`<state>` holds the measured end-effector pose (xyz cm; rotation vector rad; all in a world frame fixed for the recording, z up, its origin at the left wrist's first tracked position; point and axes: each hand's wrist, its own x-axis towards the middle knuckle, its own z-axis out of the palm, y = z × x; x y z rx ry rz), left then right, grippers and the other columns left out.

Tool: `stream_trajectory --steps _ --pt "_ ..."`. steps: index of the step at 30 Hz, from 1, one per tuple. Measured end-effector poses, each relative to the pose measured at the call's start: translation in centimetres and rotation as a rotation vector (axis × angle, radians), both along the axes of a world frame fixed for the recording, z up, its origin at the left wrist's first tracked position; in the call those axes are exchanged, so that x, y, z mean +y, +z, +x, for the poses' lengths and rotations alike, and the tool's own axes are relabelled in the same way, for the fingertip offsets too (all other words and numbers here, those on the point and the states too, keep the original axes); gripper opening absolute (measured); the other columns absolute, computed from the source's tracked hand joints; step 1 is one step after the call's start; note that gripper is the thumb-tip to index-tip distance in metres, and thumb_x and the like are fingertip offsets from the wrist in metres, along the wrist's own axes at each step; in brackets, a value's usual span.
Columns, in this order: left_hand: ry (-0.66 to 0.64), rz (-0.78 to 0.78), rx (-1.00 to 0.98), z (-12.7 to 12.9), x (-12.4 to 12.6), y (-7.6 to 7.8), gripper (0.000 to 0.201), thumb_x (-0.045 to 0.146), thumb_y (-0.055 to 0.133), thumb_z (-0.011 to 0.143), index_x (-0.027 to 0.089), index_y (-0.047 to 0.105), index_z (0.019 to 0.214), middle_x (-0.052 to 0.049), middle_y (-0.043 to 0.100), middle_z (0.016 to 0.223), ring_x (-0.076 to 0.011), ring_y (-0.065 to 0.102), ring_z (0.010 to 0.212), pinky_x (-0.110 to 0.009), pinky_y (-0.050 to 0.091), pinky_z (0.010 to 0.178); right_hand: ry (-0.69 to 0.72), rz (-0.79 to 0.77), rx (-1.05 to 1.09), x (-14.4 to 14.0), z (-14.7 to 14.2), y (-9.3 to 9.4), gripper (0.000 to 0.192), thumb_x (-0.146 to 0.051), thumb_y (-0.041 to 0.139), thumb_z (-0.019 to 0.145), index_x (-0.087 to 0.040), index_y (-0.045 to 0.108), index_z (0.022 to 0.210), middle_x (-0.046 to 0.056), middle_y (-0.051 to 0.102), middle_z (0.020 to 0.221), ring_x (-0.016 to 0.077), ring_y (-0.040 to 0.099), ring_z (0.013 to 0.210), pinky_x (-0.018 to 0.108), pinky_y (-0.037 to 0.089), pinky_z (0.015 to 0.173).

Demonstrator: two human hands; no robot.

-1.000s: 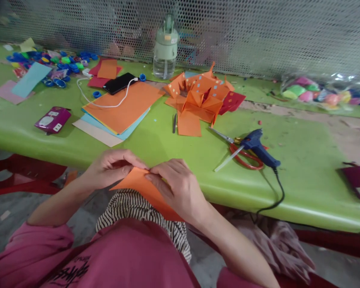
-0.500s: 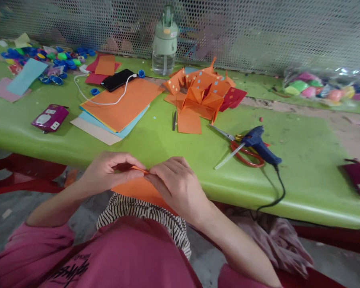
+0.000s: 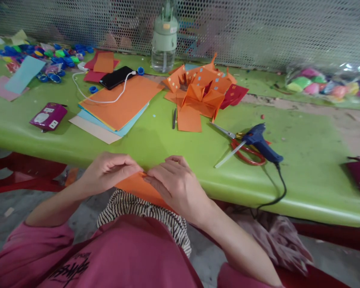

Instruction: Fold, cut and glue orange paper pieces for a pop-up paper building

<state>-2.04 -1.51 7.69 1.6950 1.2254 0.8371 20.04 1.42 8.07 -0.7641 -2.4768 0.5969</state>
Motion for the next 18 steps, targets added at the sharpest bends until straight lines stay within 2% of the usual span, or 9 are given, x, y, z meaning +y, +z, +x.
stream_trajectory --steps 3,6,8,12,18 --pt "-0.022 -0.023 0.015 -0.33 0.07 0.45 0.035 0.041 0.050 0.097 0.018 0.075 0.088 -0.002 0.071 0.072 -0.0112 0.058 0.063 -0.020 0.043 0.055 0.015 -0.034 0.021 0.15 0.08 -0.18 0.019 -0.026 0.050 0.101 -0.020 0.063 0.088 0.001 0.069 0.075 0.0132 0.060 0.068 0.035 0.046 0.084" --pt "-0.031 -0.057 0.021 -0.22 0.12 0.66 0.027 0.042 0.063 0.089 0.018 0.075 0.094 0.000 0.070 0.071 -0.0110 0.058 0.061 -0.020 0.044 0.053 0.016 -0.043 0.013 0.32 0.08 -0.37 0.021 -0.027 0.048 0.102 -0.019 0.061 0.087 0.003 0.067 0.074 0.0147 0.059 0.070 0.034 0.046 0.078" --pt "-0.015 -0.064 0.019 0.06 0.14 0.57 0.021 0.038 0.070 0.084 0.018 0.074 0.089 0.001 0.069 0.068 -0.0095 0.056 0.058 -0.018 0.042 0.051 0.019 -0.037 -0.003 0.40 -0.01 -0.44 0.021 -0.027 0.049 0.102 -0.018 0.061 0.087 0.003 0.066 0.074 0.0152 0.059 0.071 0.035 0.046 0.078" --pt "0.039 -0.043 -0.008 0.51 0.17 0.32 0.021 0.037 0.069 0.085 0.018 0.071 0.077 0.003 0.061 0.059 -0.0076 0.049 0.053 -0.018 0.036 0.047 0.010 -0.021 0.004 0.35 -0.22 -0.38 0.020 -0.026 0.049 0.102 -0.018 0.061 0.089 0.002 0.064 0.073 0.0140 0.056 0.069 0.035 0.045 0.083" --pt "0.041 0.001 -0.017 0.53 0.14 0.47 0.022 0.034 0.069 0.085 0.017 0.068 0.071 0.004 0.054 0.054 -0.0064 0.041 0.049 -0.018 0.032 0.044 0.034 -0.004 -0.032 0.09 -0.30 -0.23 0.022 -0.025 0.044 0.103 -0.019 0.060 0.089 0.002 0.065 0.074 0.0139 0.055 0.069 0.036 0.042 0.088"
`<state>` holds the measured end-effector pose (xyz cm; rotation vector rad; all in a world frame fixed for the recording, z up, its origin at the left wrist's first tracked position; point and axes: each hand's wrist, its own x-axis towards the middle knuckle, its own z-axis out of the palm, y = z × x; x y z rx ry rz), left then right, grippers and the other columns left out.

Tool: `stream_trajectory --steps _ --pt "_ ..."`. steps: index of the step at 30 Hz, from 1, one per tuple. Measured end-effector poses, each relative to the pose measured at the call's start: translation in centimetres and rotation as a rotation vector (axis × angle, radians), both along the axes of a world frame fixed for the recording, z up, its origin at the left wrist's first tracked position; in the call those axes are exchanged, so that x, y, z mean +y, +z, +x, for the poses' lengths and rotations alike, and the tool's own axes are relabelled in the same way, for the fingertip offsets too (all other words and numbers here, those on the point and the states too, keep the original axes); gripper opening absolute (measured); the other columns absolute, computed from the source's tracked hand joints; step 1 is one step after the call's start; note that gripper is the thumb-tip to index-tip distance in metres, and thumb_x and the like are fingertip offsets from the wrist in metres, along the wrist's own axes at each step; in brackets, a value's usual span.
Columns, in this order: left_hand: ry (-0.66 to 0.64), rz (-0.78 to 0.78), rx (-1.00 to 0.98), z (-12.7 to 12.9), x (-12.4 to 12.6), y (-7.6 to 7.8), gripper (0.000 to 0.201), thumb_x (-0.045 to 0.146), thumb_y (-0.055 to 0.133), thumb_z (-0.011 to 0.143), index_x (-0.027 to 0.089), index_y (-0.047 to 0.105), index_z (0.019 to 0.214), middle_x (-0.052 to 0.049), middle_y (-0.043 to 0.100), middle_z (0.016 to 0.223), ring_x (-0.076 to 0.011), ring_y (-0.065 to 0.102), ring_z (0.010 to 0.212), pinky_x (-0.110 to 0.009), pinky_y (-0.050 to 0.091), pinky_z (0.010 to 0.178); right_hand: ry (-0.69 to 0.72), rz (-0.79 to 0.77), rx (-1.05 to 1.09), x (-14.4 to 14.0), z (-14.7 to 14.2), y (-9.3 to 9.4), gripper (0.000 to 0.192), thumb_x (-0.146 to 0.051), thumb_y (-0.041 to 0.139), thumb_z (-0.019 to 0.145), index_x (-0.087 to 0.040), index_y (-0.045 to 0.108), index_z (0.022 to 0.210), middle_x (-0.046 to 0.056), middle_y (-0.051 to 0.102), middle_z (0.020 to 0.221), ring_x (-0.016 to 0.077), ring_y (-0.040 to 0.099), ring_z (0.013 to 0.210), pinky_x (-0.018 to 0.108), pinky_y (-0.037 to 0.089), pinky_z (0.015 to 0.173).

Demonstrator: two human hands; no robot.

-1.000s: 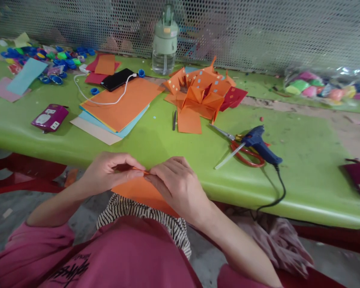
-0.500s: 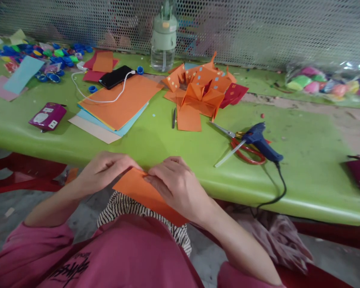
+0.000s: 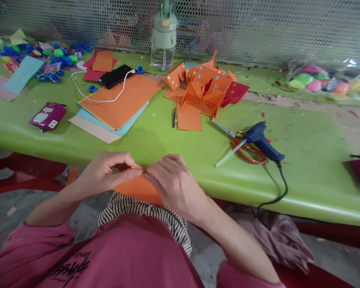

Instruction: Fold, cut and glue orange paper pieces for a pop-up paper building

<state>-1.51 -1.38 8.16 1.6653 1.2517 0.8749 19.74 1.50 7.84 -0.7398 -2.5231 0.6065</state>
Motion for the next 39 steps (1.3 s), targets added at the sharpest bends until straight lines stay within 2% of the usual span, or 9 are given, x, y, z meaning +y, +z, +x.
stream_trajectory --steps 7,12,16,19,26,29,33,36,39 --pt "-0.051 0.041 0.019 -0.1 0.0 -0.4 0.021 0.033 0.062 0.090 0.017 0.065 0.076 0.003 0.058 0.061 -0.0075 0.046 0.055 -0.019 0.036 0.050 -0.002 0.022 0.011 0.1 0.0 -0.1 0.020 -0.024 0.046 0.103 -0.018 0.060 0.091 0.002 0.065 0.075 0.0138 0.055 0.070 0.035 0.042 0.086" --pt "-0.080 0.003 0.059 -0.7 0.1 0.0 0.029 0.034 0.049 0.097 0.018 0.062 0.076 0.005 0.051 0.060 -0.0076 0.043 0.056 -0.020 0.034 0.052 0.009 0.014 0.020 0.2 0.2 -0.1 0.018 -0.023 0.048 0.102 -0.018 0.061 0.091 0.002 0.065 0.076 0.0145 0.056 0.073 0.035 0.043 0.086" --pt "-0.102 0.017 0.094 -0.7 0.0 0.3 0.029 0.038 0.049 0.097 0.019 0.069 0.088 0.003 0.063 0.071 -0.0097 0.054 0.065 -0.021 0.040 0.059 0.005 0.012 0.030 0.3 0.1 -0.2 0.019 -0.024 0.047 0.102 -0.017 0.061 0.091 0.004 0.066 0.077 0.0151 0.058 0.074 0.035 0.045 0.085" --pt "-0.056 0.042 0.141 -0.4 0.1 0.2 0.023 0.039 0.061 0.091 0.019 0.070 0.085 0.003 0.063 0.068 -0.0089 0.051 0.060 -0.021 0.037 0.055 -0.016 0.018 0.037 0.6 0.0 -0.3 0.021 -0.026 0.047 0.102 -0.017 0.062 0.089 0.004 0.067 0.076 0.0153 0.059 0.073 0.035 0.046 0.083" --pt "0.147 0.071 0.070 -1.1 1.0 0.5 0.024 0.036 0.062 0.090 0.018 0.062 0.075 0.005 0.054 0.063 -0.0080 0.047 0.059 -0.020 0.037 0.054 -0.119 0.070 0.066 1.0 1.0 -0.6 0.020 -0.032 0.055 0.099 -0.015 0.065 0.101 0.009 0.073 0.088 0.0195 0.067 0.083 0.035 0.051 0.078" --pt "0.165 0.087 0.021 -1.6 1.0 0.5 0.022 0.034 0.061 0.092 0.019 0.062 0.076 0.005 0.055 0.065 -0.0082 0.049 0.060 -0.020 0.039 0.055 -0.156 0.071 0.074 0.7 1.5 -0.6 0.019 -0.030 0.053 0.100 -0.016 0.065 0.097 0.008 0.074 0.086 0.0182 0.067 0.080 0.034 0.051 0.074" --pt "0.092 0.242 0.134 -2.2 0.8 0.6 0.011 0.031 0.065 0.091 0.021 0.069 0.092 0.003 0.069 0.081 -0.0101 0.063 0.073 -0.021 0.049 0.067 -0.163 0.101 0.073 0.5 1.7 -0.1 0.016 -0.022 0.051 0.100 -0.017 0.065 0.094 0.005 0.074 0.081 0.0163 0.066 0.076 0.034 0.051 0.079" --pt "0.058 0.523 0.383 -2.2 0.7 1.0 0.025 0.036 0.072 0.087 0.022 0.070 0.108 -0.001 0.076 0.098 -0.0156 0.067 0.093 -0.029 0.050 0.087 -0.168 0.155 0.047 0.4 1.6 0.1 0.013 -0.020 0.053 0.099 -0.019 0.065 0.095 0.003 0.076 0.084 0.0144 0.067 0.072 0.037 0.049 0.090" --pt "0.006 0.734 0.613 -1.4 0.7 1.3 0.021 0.039 0.070 0.089 0.024 0.073 0.105 0.000 0.077 0.091 -0.0197 0.067 0.098 -0.036 0.046 0.092 -0.180 0.233 -0.002 0.2 1.2 0.1 0.012 -0.020 0.054 0.099 -0.019 0.066 0.095 0.002 0.076 0.083 0.0143 0.067 0.070 0.037 0.047 0.092"
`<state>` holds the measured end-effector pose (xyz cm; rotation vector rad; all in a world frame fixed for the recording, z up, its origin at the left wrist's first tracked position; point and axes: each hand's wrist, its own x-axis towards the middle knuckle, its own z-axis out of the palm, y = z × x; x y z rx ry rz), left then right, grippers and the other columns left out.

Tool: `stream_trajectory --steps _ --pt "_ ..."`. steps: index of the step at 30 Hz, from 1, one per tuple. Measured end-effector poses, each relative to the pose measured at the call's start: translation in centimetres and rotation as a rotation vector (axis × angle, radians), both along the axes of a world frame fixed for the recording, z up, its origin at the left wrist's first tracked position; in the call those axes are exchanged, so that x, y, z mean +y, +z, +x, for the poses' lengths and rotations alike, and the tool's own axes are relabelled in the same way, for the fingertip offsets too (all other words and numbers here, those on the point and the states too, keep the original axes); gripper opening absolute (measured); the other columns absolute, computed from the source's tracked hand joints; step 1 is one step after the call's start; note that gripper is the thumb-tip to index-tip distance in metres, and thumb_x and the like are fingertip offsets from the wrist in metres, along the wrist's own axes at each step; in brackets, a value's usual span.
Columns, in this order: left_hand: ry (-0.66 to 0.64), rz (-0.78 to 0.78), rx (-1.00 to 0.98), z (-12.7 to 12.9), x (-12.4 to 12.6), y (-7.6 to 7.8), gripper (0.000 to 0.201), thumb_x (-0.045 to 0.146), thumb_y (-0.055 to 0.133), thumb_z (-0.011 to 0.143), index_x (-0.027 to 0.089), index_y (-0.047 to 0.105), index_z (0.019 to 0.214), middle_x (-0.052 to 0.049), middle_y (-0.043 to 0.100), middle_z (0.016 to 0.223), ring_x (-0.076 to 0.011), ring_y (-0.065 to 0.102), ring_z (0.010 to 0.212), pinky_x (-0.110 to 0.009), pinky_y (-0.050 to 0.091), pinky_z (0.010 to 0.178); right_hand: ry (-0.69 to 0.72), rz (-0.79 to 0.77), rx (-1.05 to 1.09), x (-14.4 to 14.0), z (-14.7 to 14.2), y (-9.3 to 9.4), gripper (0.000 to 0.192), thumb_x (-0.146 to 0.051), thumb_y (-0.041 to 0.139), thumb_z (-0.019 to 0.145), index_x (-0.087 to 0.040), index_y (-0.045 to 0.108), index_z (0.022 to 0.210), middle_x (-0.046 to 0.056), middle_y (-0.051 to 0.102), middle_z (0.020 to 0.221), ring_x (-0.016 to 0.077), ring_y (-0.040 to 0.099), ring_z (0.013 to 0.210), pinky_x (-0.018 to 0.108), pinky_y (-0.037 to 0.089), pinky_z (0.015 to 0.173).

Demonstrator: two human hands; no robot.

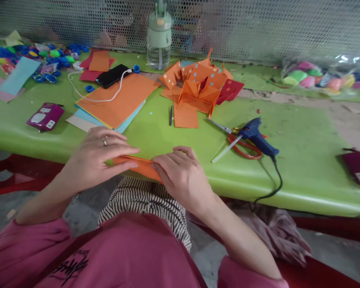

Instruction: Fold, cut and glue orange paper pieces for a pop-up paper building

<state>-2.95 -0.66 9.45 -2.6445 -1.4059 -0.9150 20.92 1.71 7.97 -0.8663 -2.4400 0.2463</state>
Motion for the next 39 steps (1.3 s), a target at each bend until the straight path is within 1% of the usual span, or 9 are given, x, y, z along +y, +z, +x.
stream_trajectory --steps 2,7,12,17,21,25,30,33,39 --pt "-0.002 0.036 0.093 0.7 -0.1 0.1 0.014 0.037 0.066 0.093 0.025 0.074 0.096 0.001 0.077 0.086 -0.0210 0.066 0.099 -0.041 0.042 0.094 -0.012 0.054 -0.031 -0.2 -0.3 0.0 0.013 -0.021 0.055 0.098 -0.018 0.067 0.094 0.002 0.076 0.080 0.0146 0.067 0.069 0.037 0.046 0.093" --pt "0.001 0.061 0.125 1.5 -0.4 0.2 0.021 0.028 0.058 0.098 0.026 0.072 0.082 0.005 0.077 0.081 -0.0192 0.067 0.099 -0.044 0.033 0.099 -0.025 0.107 -0.096 -0.7 -0.3 0.0 0.016 -0.020 0.054 0.099 -0.018 0.068 0.092 0.001 0.075 0.078 0.0140 0.065 0.069 0.037 0.042 0.097" --pt "0.013 -0.025 0.108 0.6 -0.3 0.4 0.018 0.028 0.061 0.096 0.026 0.073 0.083 0.003 0.076 0.078 -0.0197 0.067 0.096 -0.042 0.036 0.094 -0.033 0.086 -0.114 -0.4 0.7 0.2 0.016 -0.020 0.055 0.099 -0.019 0.069 0.091 0.000 0.075 0.077 0.0129 0.065 0.067 0.037 0.041 0.099" --pt "-0.009 -0.057 0.132 1.2 -0.1 0.6 0.022 0.025 0.058 0.096 0.025 0.072 0.080 0.002 0.076 0.079 -0.0200 0.066 0.096 -0.042 0.037 0.093 -0.017 0.010 -0.105 -0.2 0.0 0.5 0.019 -0.032 0.055 0.099 -0.020 0.069 0.104 0.004 0.078 0.089 0.0166 0.069 0.078 0.041 0.040 0.101" --pt "-0.036 -0.093 0.160 1.6 -0.2 0.6 0.022 0.023 0.057 0.096 0.024 0.071 0.079 0.002 0.075 0.078 -0.0202 0.066 0.094 -0.043 0.037 0.094 0.010 -0.033 -0.109 -0.2 -0.8 0.8 0.024 -0.029 0.049 0.102 -0.022 0.069 0.091 0.001 0.076 0.081 0.0147 0.068 0.074 0.041 0.039 0.102" --pt "0.012 -0.124 0.151 0.1 -0.2 0.8 0.022 0.025 0.056 0.096 0.023 0.070 0.079 0.000 0.075 0.080 -0.0215 0.066 0.095 -0.044 0.037 0.094 -0.047 -0.011 -0.150 0.4 0.6 0.4 0.023 -0.025 0.049 0.101 -0.022 0.068 0.088 0.002 0.076 0.081 0.0164 0.068 0.072 0.043 0.041 0.102" --pt "-0.012 -0.275 0.066 -2.2 0.1 0.4 0.019 0.030 0.057 0.095 0.023 0.069 0.081 0.001 0.073 0.082 -0.0193 0.065 0.090 -0.039 0.041 0.091 -0.090 0.027 -0.174 1.3 2.9 -0.8 0.023 -0.024 0.045 0.102 -0.022 0.063 0.087 0.002 0.074 0.077 0.0158 0.066 0.067 0.041 0.045 0.098" --pt "0.036 -0.408 -0.025 -3.1 0.6 0.1 0.015 0.032 0.060 0.092 0.024 0.070 0.084 0.002 0.072 0.082 -0.0177 0.063 0.089 -0.035 0.045 0.089 -0.124 0.048 -0.142 1.8 4.0 -1.3 0.024 -0.026 0.044 0.103 -0.021 0.062 0.087 0.004 0.074 0.079 0.0181 0.067 0.070 0.040 0.048 0.093" --pt "0.156 -0.636 -0.206 -5.4 1.5 -0.1 0.015 0.037 0.068 0.087 0.024 0.070 0.079 0.004 0.073 0.086 -0.0153 0.064 0.084 -0.028 0.050 0.078 -0.320 -0.113 -0.035 2.6 6.7 -0.7 0.023 -0.033 0.045 0.101 -0.024 0.061 0.087 0.004 0.072 0.078 0.0213 0.068 0.076 0.037 0.051 0.077"
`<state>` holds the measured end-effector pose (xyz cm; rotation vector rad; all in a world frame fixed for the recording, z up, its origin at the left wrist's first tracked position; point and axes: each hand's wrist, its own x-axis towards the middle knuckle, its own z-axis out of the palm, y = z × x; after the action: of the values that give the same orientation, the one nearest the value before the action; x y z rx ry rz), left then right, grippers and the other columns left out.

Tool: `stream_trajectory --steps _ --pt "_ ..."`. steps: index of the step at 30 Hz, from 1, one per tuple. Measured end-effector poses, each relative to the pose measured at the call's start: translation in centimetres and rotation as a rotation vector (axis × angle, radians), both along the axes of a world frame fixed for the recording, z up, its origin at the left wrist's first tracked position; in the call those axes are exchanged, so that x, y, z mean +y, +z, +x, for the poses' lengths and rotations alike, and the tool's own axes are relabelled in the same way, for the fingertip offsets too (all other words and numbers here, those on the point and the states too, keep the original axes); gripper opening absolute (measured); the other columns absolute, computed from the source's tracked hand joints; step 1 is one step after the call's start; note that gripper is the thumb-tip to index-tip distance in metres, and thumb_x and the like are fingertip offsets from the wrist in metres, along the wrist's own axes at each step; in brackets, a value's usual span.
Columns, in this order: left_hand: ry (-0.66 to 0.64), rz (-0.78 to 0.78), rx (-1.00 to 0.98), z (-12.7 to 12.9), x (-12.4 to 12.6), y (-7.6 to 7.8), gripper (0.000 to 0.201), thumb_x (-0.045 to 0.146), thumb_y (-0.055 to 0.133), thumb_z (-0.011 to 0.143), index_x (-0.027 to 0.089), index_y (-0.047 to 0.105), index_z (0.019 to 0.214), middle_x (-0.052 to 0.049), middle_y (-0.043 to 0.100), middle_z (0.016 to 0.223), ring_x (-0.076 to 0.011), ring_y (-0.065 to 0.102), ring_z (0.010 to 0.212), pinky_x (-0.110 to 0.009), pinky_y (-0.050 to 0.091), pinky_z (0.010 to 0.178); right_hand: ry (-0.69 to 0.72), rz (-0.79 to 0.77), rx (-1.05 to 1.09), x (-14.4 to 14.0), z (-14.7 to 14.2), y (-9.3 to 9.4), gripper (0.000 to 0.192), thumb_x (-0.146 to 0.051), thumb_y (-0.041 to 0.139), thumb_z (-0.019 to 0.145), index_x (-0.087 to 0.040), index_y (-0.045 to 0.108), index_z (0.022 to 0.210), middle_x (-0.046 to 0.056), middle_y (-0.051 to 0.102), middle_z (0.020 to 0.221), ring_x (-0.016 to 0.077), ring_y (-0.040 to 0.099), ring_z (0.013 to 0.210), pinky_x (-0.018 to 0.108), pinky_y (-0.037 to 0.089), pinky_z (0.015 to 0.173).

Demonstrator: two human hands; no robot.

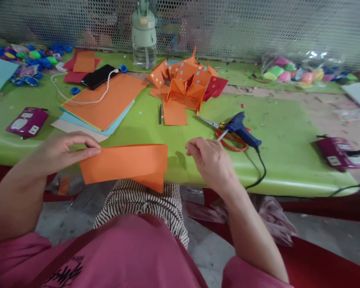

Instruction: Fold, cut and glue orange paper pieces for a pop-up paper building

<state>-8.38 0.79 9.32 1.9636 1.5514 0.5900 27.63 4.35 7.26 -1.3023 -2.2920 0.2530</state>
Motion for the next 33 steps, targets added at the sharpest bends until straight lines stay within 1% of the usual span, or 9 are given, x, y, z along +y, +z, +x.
stream_trajectory --steps 3,6,9,12,18,24,28,30,33 --pt "0.013 -0.002 -0.041 -0.1 0.0 0.2 0.015 0.039 0.071 0.085 0.025 0.071 0.079 0.005 0.073 0.088 -0.0148 0.065 0.084 -0.027 0.051 0.080 -0.018 -0.019 0.117 0.0 -0.3 0.4 0.027 -0.040 0.045 0.102 -0.022 0.063 0.109 0.010 0.074 0.104 0.0228 0.069 0.096 0.038 0.053 0.083" --pt "-0.061 0.054 -0.035 0.8 0.0 0.5 0.016 0.039 0.068 0.087 0.025 0.071 0.079 0.003 0.073 0.087 -0.0148 0.066 0.086 -0.027 0.051 0.079 0.161 -0.034 0.171 0.0 -2.1 0.7 0.044 -0.051 0.054 0.097 -0.019 0.059 0.127 0.014 0.069 0.125 0.0261 0.064 0.116 0.042 0.052 0.094" --pt "-0.129 0.121 0.003 1.3 0.1 0.4 0.023 0.045 0.063 0.090 0.026 0.073 0.082 0.001 0.075 0.090 -0.0166 0.068 0.089 -0.029 0.052 0.080 0.266 -0.134 0.171 0.1 -3.4 0.9 0.033 -0.049 0.056 0.096 -0.020 0.071 0.103 0.008 0.076 0.093 0.0190 0.070 0.084 0.033 0.054 0.076" --pt "-0.121 0.147 0.074 1.1 0.1 0.1 0.029 0.049 0.058 0.092 0.026 0.075 0.087 -0.001 0.076 0.095 -0.0179 0.069 0.092 -0.031 0.052 0.084 0.256 -0.266 0.199 0.2 -3.2 1.2 0.033 -0.046 0.058 0.096 -0.019 0.073 0.084 0.003 0.073 0.073 0.0126 0.064 0.063 0.025 0.048 0.057" --pt "-0.124 0.082 0.099 0.3 0.1 -0.3 0.030 0.047 0.054 0.094 0.026 0.075 0.093 -0.001 0.077 0.095 -0.0156 0.070 0.088 -0.026 0.052 0.079 0.240 -0.459 0.208 0.4 -1.0 1.1 0.036 -0.055 0.063 0.089 -0.021 0.073 0.080 0.001 0.071 0.066 0.0121 0.062 0.058 0.022 0.043 0.048" --pt "0.088 0.097 0.036 -0.2 0.5 0.6 0.034 0.050 0.052 0.095 0.023 0.074 0.100 -0.004 0.078 0.102 -0.0175 0.071 0.095 -0.025 0.053 0.078 0.196 -0.481 0.201 0.5 -0.2 1.4 0.042 -0.061 0.063 0.086 -0.021 0.072 0.076 0.002 0.070 0.064 0.0131 0.061 0.056 0.024 0.044 0.048" --pt "-0.108 0.059 -0.002 2.0 0.5 0.9 0.039 0.054 0.066 0.085 0.027 0.071 0.113 -0.002 0.076 0.108 -0.0177 0.070 0.098 -0.027 0.052 0.083 0.216 -0.488 0.213 0.6 -1.3 1.5 0.041 -0.059 0.064 0.086 -0.021 0.074 0.078 0.002 0.072 0.066 0.0133 0.063 0.059 0.024 0.045 0.050" --pt "-0.188 0.045 0.004 3.0 0.5 0.6 0.028 0.049 0.067 0.085 0.027 0.074 0.101 0.000 0.077 0.096 -0.0158 0.069 0.088 -0.026 0.050 0.079 0.228 -0.481 0.209 0.6 -1.8 1.6 0.039 -0.058 0.064 0.087 -0.021 0.075 0.081 0.002 0.074 0.070 0.0134 0.065 0.062 0.024 0.046 0.052" --pt "-0.181 0.017 -0.014 3.4 0.6 0.4 0.023 0.043 0.060 0.091 0.026 0.074 0.086 0.003 0.075 0.082 -0.0126 0.067 0.074 -0.023 0.047 0.068 0.226 -0.446 0.229 0.6 -2.1 1.8 0.036 -0.055 0.063 0.089 -0.022 0.075 0.084 0.002 0.075 0.074 0.0146 0.067 0.067 0.026 0.050 0.057"
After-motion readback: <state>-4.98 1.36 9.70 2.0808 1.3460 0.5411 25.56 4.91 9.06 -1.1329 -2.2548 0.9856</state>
